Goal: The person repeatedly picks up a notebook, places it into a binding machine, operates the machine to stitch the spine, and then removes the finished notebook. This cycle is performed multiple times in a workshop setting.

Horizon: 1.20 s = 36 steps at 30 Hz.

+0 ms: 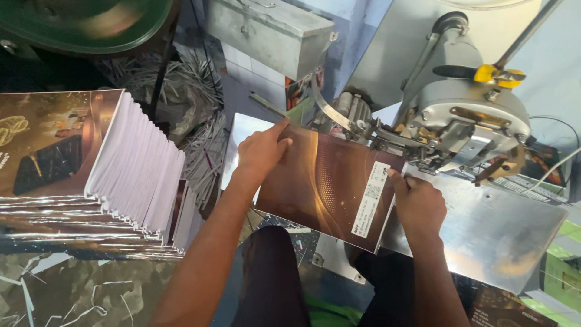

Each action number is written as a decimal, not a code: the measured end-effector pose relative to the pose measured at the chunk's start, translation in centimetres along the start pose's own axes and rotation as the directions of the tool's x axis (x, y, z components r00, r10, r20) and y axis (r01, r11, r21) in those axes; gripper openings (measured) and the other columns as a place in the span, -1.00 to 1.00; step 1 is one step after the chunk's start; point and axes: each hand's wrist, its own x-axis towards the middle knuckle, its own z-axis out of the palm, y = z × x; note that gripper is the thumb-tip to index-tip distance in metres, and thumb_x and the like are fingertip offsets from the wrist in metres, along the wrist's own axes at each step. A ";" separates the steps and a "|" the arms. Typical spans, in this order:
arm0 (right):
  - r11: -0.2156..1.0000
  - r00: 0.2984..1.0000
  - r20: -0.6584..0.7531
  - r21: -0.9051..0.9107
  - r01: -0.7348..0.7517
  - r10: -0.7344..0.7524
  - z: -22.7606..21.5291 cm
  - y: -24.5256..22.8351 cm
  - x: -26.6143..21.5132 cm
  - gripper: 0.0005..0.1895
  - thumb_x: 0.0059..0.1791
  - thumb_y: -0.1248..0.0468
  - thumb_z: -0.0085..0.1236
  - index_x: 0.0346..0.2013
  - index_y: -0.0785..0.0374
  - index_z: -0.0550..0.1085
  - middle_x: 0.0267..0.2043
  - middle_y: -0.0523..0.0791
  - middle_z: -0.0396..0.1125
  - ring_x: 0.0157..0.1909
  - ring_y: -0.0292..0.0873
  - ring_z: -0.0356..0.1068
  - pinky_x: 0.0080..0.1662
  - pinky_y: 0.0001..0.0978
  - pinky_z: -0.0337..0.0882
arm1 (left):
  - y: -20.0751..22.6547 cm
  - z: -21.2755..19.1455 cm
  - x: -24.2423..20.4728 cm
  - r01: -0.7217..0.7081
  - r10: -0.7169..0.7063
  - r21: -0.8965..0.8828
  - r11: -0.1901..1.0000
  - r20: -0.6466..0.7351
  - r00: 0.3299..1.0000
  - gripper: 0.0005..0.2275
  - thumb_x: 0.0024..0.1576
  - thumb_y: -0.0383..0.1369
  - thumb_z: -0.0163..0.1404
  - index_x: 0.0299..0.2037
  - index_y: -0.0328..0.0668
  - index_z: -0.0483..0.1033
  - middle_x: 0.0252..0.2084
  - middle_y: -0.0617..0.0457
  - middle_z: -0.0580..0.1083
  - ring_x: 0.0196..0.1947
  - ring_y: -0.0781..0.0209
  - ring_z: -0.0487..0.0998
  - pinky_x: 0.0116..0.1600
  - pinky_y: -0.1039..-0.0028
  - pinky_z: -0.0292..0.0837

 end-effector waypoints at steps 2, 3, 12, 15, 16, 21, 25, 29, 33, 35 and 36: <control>0.999 0.999 -0.035 -0.021 0.034 -0.034 -0.3 0.9 -0.1 -0.39 0.08 -0.28 0.01 -0.39 0.19 0.62 -0.46 0.07 0.45 -0.34 0.24 0.47 -0.19 0.03 0.45 | 0.5 0.3 -0.3 -0.024 0.024 -0.003 1.000 0.004 1.000 -0.51 0.16 -0.05 0.04 0.34 0.36 0.32 -0.14 -0.18 0.60 -0.07 -0.24 0.60 0.03 0.00 0.46; 0.998 0.997 -0.052 -0.032 0.051 -0.052 -0.4 1.3 -0.1 -0.38 0.09 -0.28 0.01 -0.40 0.20 0.62 -0.42 0.08 0.45 -0.33 0.25 0.47 -0.18 0.04 0.45 | 0.7 0.5 -0.4 -0.036 0.036 -0.004 0.999 0.005 0.999 -0.51 0.17 -0.05 0.04 0.35 0.35 0.31 -0.14 -0.18 0.60 -0.07 -0.24 0.61 0.03 0.00 0.46; 1.000 0.997 -0.074 -0.026 0.013 -0.015 -1.1 4.4 0.2 -0.40 0.07 -0.29 0.05 -0.34 0.18 0.64 -0.41 0.09 0.46 -0.33 0.26 0.47 -0.19 0.02 0.46 | 2.9 2.2 -1.0 -0.059 0.059 -0.001 0.998 -0.001 0.998 -0.50 0.17 -0.04 0.03 0.36 0.34 0.30 -0.22 -0.19 0.60 -0.14 -0.26 0.62 -0.01 0.00 0.48; 0.999 0.992 -0.119 -0.033 0.037 -0.041 -1.4 5.2 0.4 -0.42 0.06 -0.28 0.06 -0.31 0.16 0.64 -0.42 0.08 0.46 -0.32 0.26 0.46 -0.21 0.02 0.45 | 3.5 2.7 -1.2 -0.099 0.098 -0.026 0.995 -0.024 0.995 -0.49 0.17 -0.05 0.04 0.36 0.30 0.29 -0.23 -0.20 0.60 -0.15 -0.26 0.62 -0.03 -0.01 0.49; 0.999 0.991 -0.125 -0.026 0.038 -0.041 -1.6 5.5 0.3 -0.42 0.07 -0.28 0.05 -0.30 0.16 0.65 -0.41 0.08 0.46 -0.32 0.26 0.46 -0.22 0.03 0.45 | 3.8 2.9 -1.3 -0.116 0.114 -0.035 0.993 -0.039 0.993 -0.50 0.17 -0.06 0.04 0.35 0.31 0.30 -0.23 -0.20 0.61 -0.16 -0.27 0.63 -0.04 -0.01 0.49; 0.999 0.990 -0.143 -0.033 -0.011 0.007 -2.5 6.5 0.0 -0.44 0.04 -0.30 0.07 -0.28 0.10 0.66 -0.46 0.06 0.46 -0.36 0.24 0.47 -0.26 0.01 0.44 | 5.1 3.6 -2.0 -0.132 0.129 -0.066 0.989 -0.046 0.991 -0.51 0.17 -0.07 0.06 0.34 0.31 0.32 -0.26 -0.20 0.60 -0.21 -0.28 0.63 -0.08 -0.02 0.50; 0.980 0.980 -0.193 -0.199 0.006 -0.045 -2.7 7.3 0.3 -0.47 -0.01 -0.28 0.22 -0.17 0.11 0.62 -0.23 0.08 0.49 -0.12 0.20 0.47 -0.07 0.05 0.42 | 5.5 3.6 -2.2 -0.147 0.143 -0.063 0.987 -0.060 0.988 -0.50 0.16 -0.08 0.06 0.34 0.27 0.32 -0.29 -0.20 0.60 -0.23 -0.28 0.63 -0.10 -0.02 0.50; 0.892 0.825 -0.348 -0.251 0.376 -0.445 -2.9 8.7 1.4 -0.37 -0.07 -0.10 0.34 0.13 0.24 0.50 0.13 0.16 0.33 0.19 0.23 0.30 0.18 0.15 0.24 | 5.7 3.6 -2.3 -0.150 0.146 -0.064 0.987 -0.054 0.988 -0.50 0.17 -0.09 0.05 0.34 0.24 0.31 -0.30 -0.20 0.60 -0.24 -0.28 0.63 -0.11 -0.02 0.50; 0.801 0.713 -0.366 -0.229 0.553 -0.598 -2.8 10.1 2.4 -0.37 -0.01 -0.02 0.29 0.22 0.28 0.44 0.21 0.11 0.32 0.31 0.19 0.25 0.40 0.14 0.10 | 6.2 4.0 -2.2 -0.157 0.153 -0.074 0.985 -0.056 0.987 -0.51 0.18 -0.09 0.05 0.34 0.24 0.32 -0.28 -0.18 0.61 -0.22 -0.27 0.63 -0.11 -0.01 0.51; 0.779 0.709 -0.327 -0.209 0.591 -0.625 -2.6 10.2 2.5 -0.43 0.03 0.03 0.25 0.25 0.26 0.44 0.22 0.04 0.35 0.31 0.12 0.28 0.40 0.14 0.09 | 6.2 4.1 -2.3 -0.136 0.133 -0.063 0.989 -0.044 0.990 -0.51 0.17 -0.08 0.05 0.34 0.26 0.31 -0.28 -0.18 0.61 -0.22 -0.27 0.63 -0.11 0.00 0.50; 0.769 0.706 -0.309 -0.201 0.607 -0.638 -2.7 10.3 2.6 -0.45 0.05 0.06 0.23 0.27 0.24 0.44 0.23 0.00 0.36 0.31 0.09 0.29 0.40 0.14 0.08 | 6.4 4.1 -2.3 -0.128 0.126 -0.058 0.990 -0.038 0.991 -0.51 0.17 -0.08 0.05 0.34 0.27 0.31 -0.28 -0.18 0.60 -0.23 -0.26 0.63 -0.11 0.00 0.50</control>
